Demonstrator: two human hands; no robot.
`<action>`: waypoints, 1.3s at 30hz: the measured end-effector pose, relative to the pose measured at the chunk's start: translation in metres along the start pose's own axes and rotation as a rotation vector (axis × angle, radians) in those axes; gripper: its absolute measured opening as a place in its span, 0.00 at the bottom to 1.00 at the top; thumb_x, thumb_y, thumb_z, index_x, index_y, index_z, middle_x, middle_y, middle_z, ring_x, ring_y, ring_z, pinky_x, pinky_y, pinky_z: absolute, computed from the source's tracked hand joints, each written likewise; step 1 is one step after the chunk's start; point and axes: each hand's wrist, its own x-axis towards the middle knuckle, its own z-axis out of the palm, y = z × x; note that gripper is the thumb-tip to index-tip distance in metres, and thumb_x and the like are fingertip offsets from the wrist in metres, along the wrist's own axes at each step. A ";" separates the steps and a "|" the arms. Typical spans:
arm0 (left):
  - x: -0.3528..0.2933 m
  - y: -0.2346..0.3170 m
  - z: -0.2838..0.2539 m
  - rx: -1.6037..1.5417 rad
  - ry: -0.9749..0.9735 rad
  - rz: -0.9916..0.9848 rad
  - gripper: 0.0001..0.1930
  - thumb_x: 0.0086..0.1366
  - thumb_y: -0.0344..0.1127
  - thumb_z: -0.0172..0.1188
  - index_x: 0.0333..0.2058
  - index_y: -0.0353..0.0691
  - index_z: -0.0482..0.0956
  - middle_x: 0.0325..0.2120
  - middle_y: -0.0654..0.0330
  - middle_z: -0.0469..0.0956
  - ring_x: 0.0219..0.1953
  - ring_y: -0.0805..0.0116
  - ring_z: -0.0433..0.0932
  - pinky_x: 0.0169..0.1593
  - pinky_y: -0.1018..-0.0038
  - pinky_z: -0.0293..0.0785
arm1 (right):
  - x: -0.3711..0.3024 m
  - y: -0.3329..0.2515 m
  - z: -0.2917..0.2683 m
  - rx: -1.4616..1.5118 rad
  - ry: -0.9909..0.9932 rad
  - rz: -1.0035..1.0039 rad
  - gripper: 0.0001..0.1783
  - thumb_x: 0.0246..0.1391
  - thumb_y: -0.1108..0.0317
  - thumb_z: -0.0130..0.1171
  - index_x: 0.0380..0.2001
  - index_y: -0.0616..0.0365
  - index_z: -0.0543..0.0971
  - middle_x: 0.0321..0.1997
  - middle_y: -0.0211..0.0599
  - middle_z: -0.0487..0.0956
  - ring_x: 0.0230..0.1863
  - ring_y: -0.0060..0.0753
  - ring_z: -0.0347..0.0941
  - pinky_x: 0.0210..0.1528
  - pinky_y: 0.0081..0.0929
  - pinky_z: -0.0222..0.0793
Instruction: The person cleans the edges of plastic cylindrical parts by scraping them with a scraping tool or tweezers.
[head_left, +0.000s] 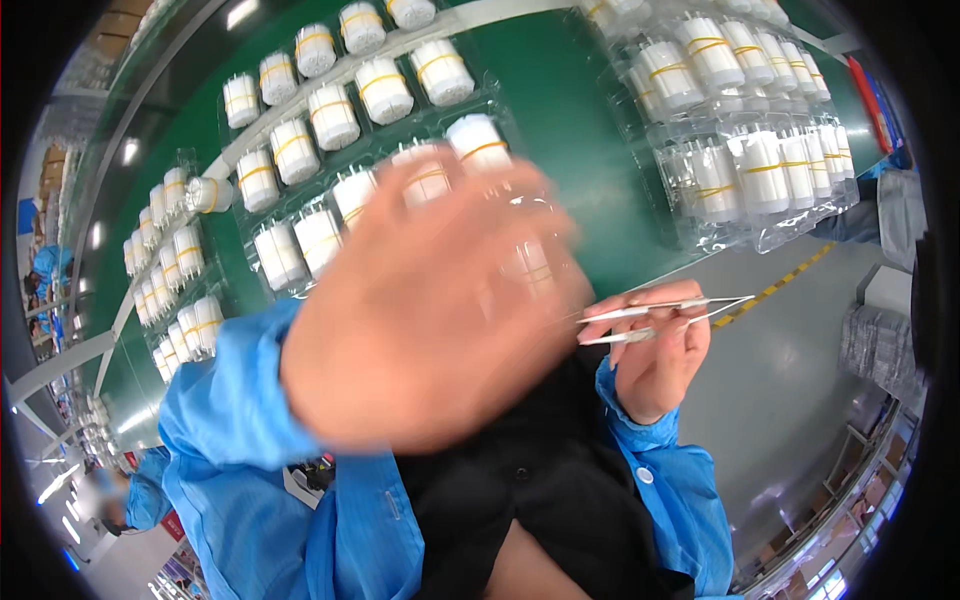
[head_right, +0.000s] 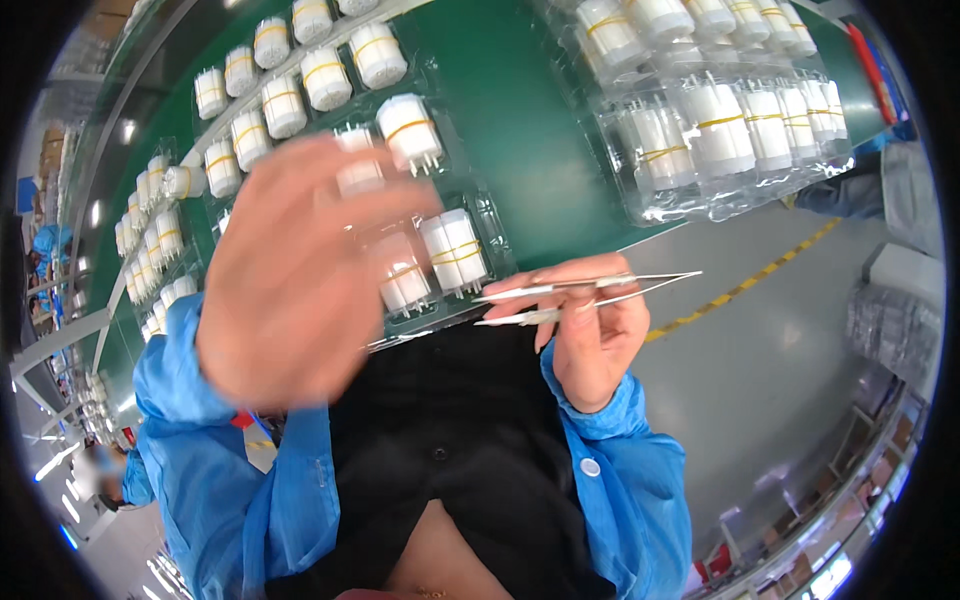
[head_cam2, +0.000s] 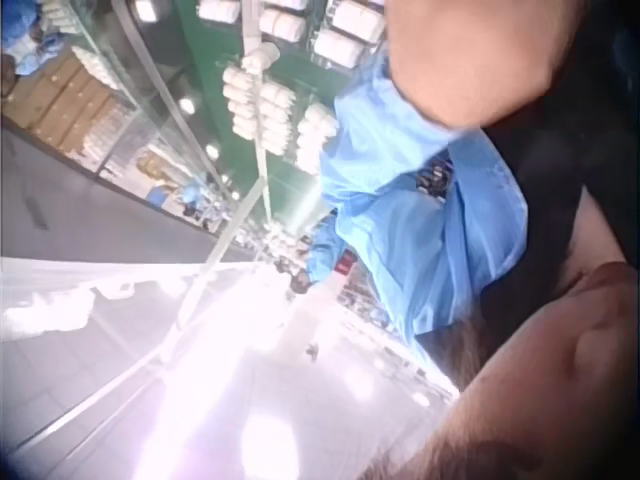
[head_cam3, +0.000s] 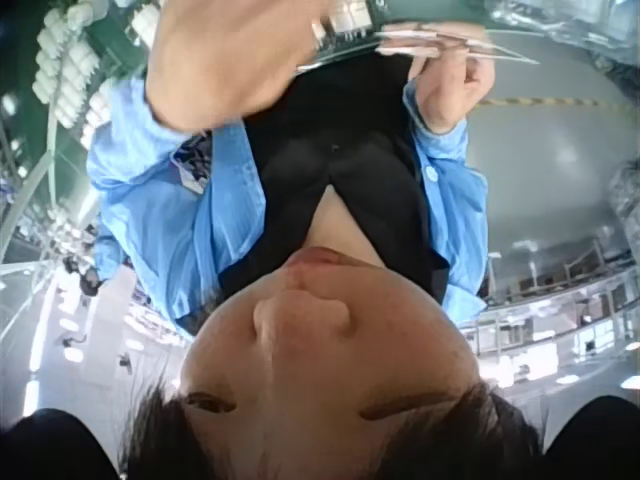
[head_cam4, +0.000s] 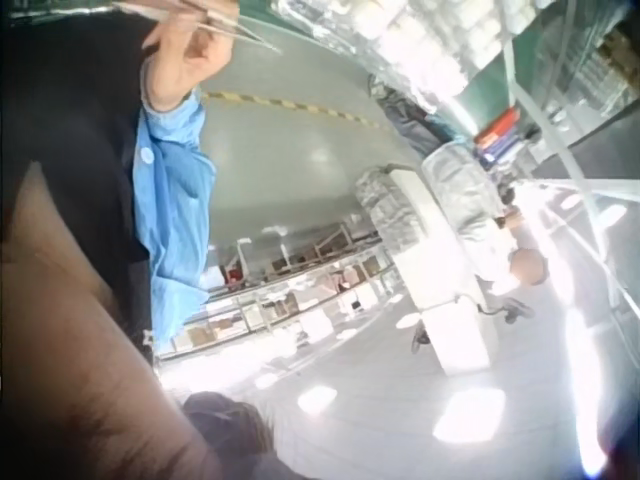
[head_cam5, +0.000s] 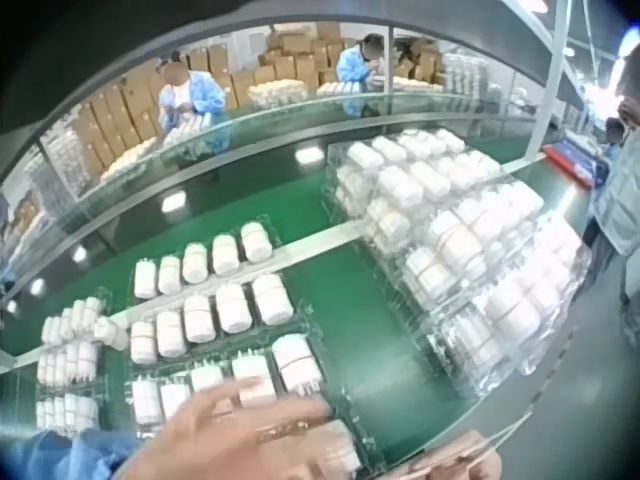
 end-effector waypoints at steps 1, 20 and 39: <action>-0.001 0.025 0.012 0.016 0.324 0.087 0.08 0.38 0.23 0.58 0.23 0.38 0.76 0.26 0.56 0.79 0.30 0.58 0.78 0.41 0.58 0.74 | 0.006 -0.002 0.004 -0.020 -0.019 -0.018 0.16 0.62 0.59 0.44 0.36 0.66 0.65 0.31 0.60 0.78 0.26 0.39 0.79 0.17 0.14 0.65; -0.008 -0.021 0.002 -0.135 0.063 -0.090 0.20 0.46 0.24 0.61 0.41 0.30 0.73 0.37 0.52 0.75 0.44 0.53 0.71 0.48 0.62 0.65 | 0.004 0.004 -0.003 -0.017 -0.012 0.004 0.19 0.61 0.56 0.45 0.37 0.66 0.65 0.31 0.58 0.78 0.27 0.42 0.80 0.15 0.11 0.60; -0.032 -0.023 0.002 -0.617 0.142 -0.490 0.43 0.36 0.33 0.76 0.53 0.36 0.61 0.46 0.45 0.72 0.48 0.54 0.74 0.50 0.59 0.70 | -0.003 -0.005 -0.004 -0.032 0.001 0.021 0.19 0.62 0.56 0.44 0.36 0.66 0.66 0.31 0.58 0.78 0.27 0.39 0.79 0.16 0.11 0.61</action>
